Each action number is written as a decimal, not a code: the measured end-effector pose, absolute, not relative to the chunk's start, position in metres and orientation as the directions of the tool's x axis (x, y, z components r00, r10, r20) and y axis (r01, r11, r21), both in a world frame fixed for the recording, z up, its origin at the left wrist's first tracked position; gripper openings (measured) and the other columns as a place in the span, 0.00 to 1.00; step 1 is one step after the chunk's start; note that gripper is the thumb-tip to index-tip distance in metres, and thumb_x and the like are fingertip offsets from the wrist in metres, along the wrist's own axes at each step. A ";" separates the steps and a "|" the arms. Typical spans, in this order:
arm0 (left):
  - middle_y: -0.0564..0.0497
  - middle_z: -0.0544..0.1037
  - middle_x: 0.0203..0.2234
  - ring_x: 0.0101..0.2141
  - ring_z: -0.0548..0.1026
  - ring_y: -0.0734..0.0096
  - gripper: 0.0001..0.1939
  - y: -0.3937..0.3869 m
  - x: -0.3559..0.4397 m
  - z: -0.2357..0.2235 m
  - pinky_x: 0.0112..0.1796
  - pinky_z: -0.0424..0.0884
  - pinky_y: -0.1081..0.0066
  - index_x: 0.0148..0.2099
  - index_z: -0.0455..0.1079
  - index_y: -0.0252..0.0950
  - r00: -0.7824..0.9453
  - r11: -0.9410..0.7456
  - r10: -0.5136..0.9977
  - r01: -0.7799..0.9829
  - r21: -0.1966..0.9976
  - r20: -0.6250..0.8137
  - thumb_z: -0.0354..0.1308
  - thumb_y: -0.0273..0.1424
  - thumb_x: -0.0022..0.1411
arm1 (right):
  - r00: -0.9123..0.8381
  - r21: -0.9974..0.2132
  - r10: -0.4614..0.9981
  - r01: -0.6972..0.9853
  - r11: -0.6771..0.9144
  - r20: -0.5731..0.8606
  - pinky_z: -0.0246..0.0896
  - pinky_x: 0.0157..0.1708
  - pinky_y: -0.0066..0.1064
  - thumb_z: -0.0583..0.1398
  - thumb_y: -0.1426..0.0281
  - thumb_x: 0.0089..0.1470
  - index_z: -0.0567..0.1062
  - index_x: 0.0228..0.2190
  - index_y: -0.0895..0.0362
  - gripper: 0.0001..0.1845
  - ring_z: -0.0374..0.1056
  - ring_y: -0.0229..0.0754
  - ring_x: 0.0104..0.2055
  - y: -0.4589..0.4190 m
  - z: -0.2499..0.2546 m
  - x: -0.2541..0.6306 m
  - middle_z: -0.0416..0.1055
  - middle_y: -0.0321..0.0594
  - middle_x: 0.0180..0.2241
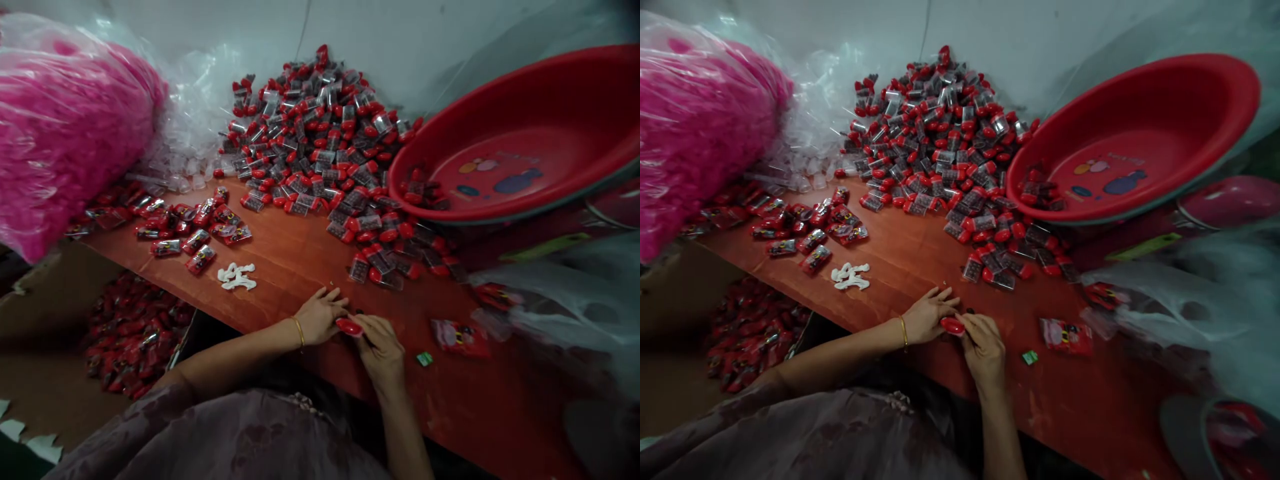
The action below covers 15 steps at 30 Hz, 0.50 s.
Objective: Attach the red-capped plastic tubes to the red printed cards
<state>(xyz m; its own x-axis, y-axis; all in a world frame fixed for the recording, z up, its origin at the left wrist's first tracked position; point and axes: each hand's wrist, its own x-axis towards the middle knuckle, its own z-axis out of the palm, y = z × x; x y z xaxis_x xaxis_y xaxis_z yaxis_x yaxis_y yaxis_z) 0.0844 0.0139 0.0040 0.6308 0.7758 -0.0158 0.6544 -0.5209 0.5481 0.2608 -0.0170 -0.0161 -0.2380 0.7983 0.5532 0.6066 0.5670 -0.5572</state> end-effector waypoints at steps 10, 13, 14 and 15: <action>0.41 0.63 0.59 0.62 0.53 0.54 0.21 0.021 0.083 -0.001 0.58 0.52 0.51 0.56 0.65 0.33 0.607 -0.555 0.792 0.670 0.493 0.066 0.49 0.35 0.63 | -0.242 -0.547 0.856 0.682 0.485 0.457 0.60 0.46 0.39 0.55 0.62 0.58 0.78 0.28 0.56 0.16 0.66 0.40 0.32 -0.005 -0.012 0.253 0.77 0.39 0.28; 0.42 0.63 0.59 0.62 0.53 0.53 0.22 0.023 0.085 -0.003 0.58 0.52 0.50 0.57 0.64 0.34 0.632 -0.587 0.772 0.670 0.455 0.066 0.49 0.35 0.63 | -0.228 -0.554 0.869 0.693 0.462 0.438 0.56 0.50 0.40 0.55 0.62 0.58 0.78 0.29 0.55 0.14 0.66 0.39 0.34 -0.006 -0.013 0.254 0.77 0.38 0.29; 0.42 0.63 0.59 0.62 0.53 0.53 0.22 0.023 0.085 -0.003 0.58 0.52 0.50 0.57 0.64 0.34 0.638 -0.594 0.768 0.671 0.444 0.064 0.49 0.35 0.62 | -0.228 -0.556 0.871 0.693 0.459 0.435 0.55 0.51 0.39 0.55 0.62 0.58 0.78 0.29 0.55 0.14 0.66 0.39 0.34 -0.006 -0.013 0.255 0.77 0.38 0.29; 0.42 0.62 0.59 0.62 0.53 0.53 0.23 0.023 0.085 -0.002 0.58 0.52 0.50 0.58 0.64 0.34 0.641 -0.599 0.765 0.673 0.433 0.063 0.48 0.36 0.63 | -0.229 -0.556 0.874 0.696 0.455 0.429 0.54 0.51 0.39 0.56 0.62 0.58 0.78 0.28 0.55 0.14 0.66 0.39 0.34 -0.007 -0.013 0.256 0.77 0.37 0.30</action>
